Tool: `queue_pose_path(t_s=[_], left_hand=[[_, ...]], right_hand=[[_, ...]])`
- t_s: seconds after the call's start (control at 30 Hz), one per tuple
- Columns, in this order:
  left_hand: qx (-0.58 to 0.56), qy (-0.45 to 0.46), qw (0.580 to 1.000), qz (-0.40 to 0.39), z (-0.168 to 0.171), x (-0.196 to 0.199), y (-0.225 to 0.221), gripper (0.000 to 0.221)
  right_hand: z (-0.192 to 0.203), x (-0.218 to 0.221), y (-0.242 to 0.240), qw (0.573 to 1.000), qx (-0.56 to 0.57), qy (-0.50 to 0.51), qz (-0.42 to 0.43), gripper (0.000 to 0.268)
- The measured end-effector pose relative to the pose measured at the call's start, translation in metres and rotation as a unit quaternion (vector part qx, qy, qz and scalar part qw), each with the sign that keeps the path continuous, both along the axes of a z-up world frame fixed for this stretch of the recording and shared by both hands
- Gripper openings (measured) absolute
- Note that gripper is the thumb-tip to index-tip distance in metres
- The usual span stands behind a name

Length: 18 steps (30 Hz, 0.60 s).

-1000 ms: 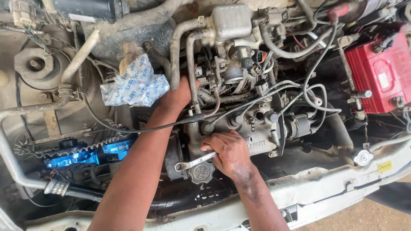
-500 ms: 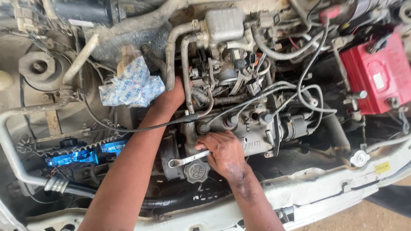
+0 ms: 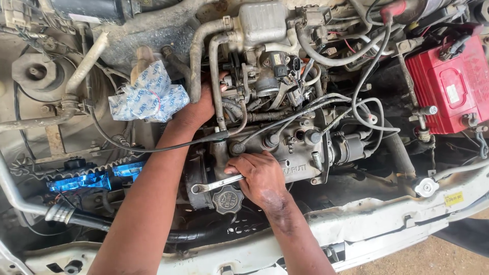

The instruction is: Repairing or adjusting components on a car engine, including using a wrench on bolts and checking cables.

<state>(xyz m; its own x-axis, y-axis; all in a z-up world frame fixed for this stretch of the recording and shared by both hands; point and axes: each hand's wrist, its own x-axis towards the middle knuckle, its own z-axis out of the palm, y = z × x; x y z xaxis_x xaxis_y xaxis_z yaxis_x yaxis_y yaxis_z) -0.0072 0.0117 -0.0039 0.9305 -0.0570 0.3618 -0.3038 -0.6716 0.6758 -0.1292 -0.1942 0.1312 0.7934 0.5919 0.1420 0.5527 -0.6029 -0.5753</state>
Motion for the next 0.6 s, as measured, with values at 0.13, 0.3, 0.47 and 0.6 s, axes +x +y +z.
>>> queue_pose_path(t_s=[0.13,0.3,0.47,0.6], left_hand=[[0.063,-0.009,0.998,0.027,-0.008,0.009,0.000,0.029],[0.053,-0.002,0.998,0.036,-0.010,0.008,0.001,0.031],[0.043,0.004,0.998,0.039,-0.013,0.006,0.000,0.033],[0.023,0.042,0.998,0.032,-0.008,0.017,0.001,0.031]], right_hand=[[0.001,0.001,-0.001,1.000,0.003,-0.010,0.006,0.033],[0.003,-0.004,0.000,1.000,-0.001,-0.002,0.008,0.034],[0.002,-0.005,-0.005,1.000,0.007,0.000,0.015,0.036],[0.004,0.003,-0.007,0.999,0.028,-0.009,0.023,0.035]])
